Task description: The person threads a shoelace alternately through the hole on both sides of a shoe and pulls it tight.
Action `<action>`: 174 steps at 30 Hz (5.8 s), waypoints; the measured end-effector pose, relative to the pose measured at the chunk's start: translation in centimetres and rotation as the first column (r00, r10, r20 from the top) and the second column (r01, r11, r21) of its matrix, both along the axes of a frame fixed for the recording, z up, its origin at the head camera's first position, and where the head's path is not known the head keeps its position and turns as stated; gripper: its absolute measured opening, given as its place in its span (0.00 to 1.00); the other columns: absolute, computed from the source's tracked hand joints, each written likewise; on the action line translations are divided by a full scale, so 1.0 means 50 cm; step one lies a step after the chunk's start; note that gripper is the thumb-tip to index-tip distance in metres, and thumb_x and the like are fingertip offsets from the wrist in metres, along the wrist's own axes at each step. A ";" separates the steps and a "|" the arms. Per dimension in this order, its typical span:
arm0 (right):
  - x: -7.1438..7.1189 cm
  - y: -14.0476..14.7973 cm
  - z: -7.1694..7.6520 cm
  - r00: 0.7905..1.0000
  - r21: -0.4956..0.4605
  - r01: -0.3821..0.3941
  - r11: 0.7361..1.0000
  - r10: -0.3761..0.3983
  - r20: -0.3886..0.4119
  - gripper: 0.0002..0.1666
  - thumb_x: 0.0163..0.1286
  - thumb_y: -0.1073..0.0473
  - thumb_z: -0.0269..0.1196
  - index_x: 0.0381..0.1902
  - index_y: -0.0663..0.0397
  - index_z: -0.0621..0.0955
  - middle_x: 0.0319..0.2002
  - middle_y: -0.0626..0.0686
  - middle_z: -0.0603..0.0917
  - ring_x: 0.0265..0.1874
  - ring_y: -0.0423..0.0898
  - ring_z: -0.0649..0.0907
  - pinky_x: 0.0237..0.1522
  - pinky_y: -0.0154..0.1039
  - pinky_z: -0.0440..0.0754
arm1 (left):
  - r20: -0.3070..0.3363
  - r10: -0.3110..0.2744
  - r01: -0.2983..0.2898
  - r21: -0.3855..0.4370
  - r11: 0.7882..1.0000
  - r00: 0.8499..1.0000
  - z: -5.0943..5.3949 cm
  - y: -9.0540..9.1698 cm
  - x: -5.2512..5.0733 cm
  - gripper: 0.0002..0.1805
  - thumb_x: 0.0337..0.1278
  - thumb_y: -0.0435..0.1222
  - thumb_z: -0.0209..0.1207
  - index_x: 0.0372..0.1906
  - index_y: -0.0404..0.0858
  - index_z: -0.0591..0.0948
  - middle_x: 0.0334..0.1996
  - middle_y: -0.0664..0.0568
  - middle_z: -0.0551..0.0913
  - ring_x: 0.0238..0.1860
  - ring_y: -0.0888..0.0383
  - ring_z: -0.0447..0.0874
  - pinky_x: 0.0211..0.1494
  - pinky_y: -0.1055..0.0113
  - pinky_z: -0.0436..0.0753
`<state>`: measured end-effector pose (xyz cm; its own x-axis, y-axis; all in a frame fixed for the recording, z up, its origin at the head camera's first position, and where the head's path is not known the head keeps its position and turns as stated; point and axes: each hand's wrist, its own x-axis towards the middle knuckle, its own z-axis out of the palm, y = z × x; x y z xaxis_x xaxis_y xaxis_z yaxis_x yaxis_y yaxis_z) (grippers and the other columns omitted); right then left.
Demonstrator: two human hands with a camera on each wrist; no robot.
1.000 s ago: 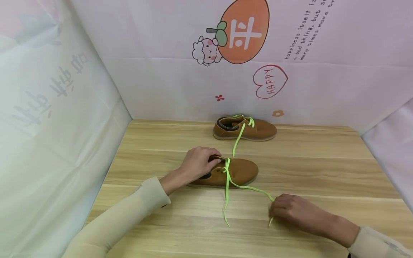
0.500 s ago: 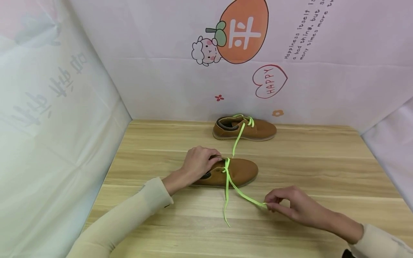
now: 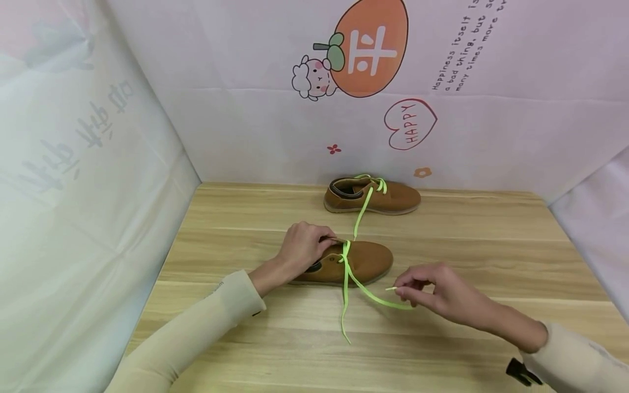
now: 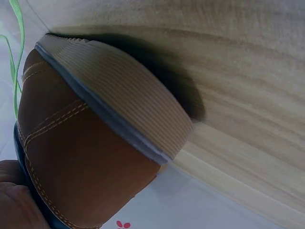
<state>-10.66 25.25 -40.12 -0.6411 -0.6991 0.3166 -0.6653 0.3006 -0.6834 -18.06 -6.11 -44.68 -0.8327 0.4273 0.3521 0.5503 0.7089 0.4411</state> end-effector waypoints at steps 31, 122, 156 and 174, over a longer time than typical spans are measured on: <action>-0.189 -0.118 0.026 0.960 0.188 0.129 0.974 -0.075 -0.270 0.09 0.61 0.73 0.76 0.36 0.57 0.92 0.33 0.46 0.91 0.30 0.36 0.86 0.31 0.36 0.86 | -0.329 -0.125 0.103 -0.084 0.991 0.936 -0.024 -0.001 0.015 0.13 0.53 0.24 0.72 0.22 0.44 0.86 0.19 0.59 0.86 0.18 0.70 0.75 0.22 0.70 0.79; -0.216 -0.191 -0.051 0.943 0.220 0.078 0.972 0.000 -0.333 0.09 0.64 0.71 0.74 0.41 0.56 0.88 0.37 0.49 0.91 0.36 0.42 0.89 0.39 0.39 0.88 | 0.250 0.076 -0.115 0.145 0.983 0.965 0.009 -0.003 -0.025 0.02 0.63 0.34 0.73 0.37 0.41 0.94 0.31 0.55 0.93 0.26 0.66 0.84 0.31 0.69 0.78; -0.208 -0.208 -0.101 0.838 0.155 0.111 0.982 -0.009 -0.546 0.07 0.65 0.69 0.75 0.40 0.56 0.89 0.38 0.51 0.87 0.38 0.46 0.85 0.39 0.41 0.86 | 0.514 0.054 -0.193 0.221 0.956 0.856 0.025 -0.008 -0.042 0.06 0.68 0.36 0.70 0.40 0.37 0.93 0.35 0.51 0.93 0.37 0.58 0.92 0.44 0.66 0.87; -0.195 -0.207 -0.044 0.946 0.070 0.236 0.969 -0.213 -0.244 0.03 0.79 0.67 0.63 0.47 0.57 0.80 0.38 0.52 0.87 0.34 0.42 0.82 0.37 0.42 0.82 | 0.453 0.023 -0.149 0.244 0.958 0.891 0.018 -0.010 -0.039 0.05 0.66 0.37 0.72 0.38 0.39 0.94 0.32 0.53 0.93 0.33 0.62 0.91 0.42 0.66 0.86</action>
<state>-20.42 14.92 -42.31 -0.7015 -0.5804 0.4137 -0.7099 0.5174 -0.4778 -19.99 -6.63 -43.77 -0.9566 0.2899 0.0284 0.1954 0.5666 0.8005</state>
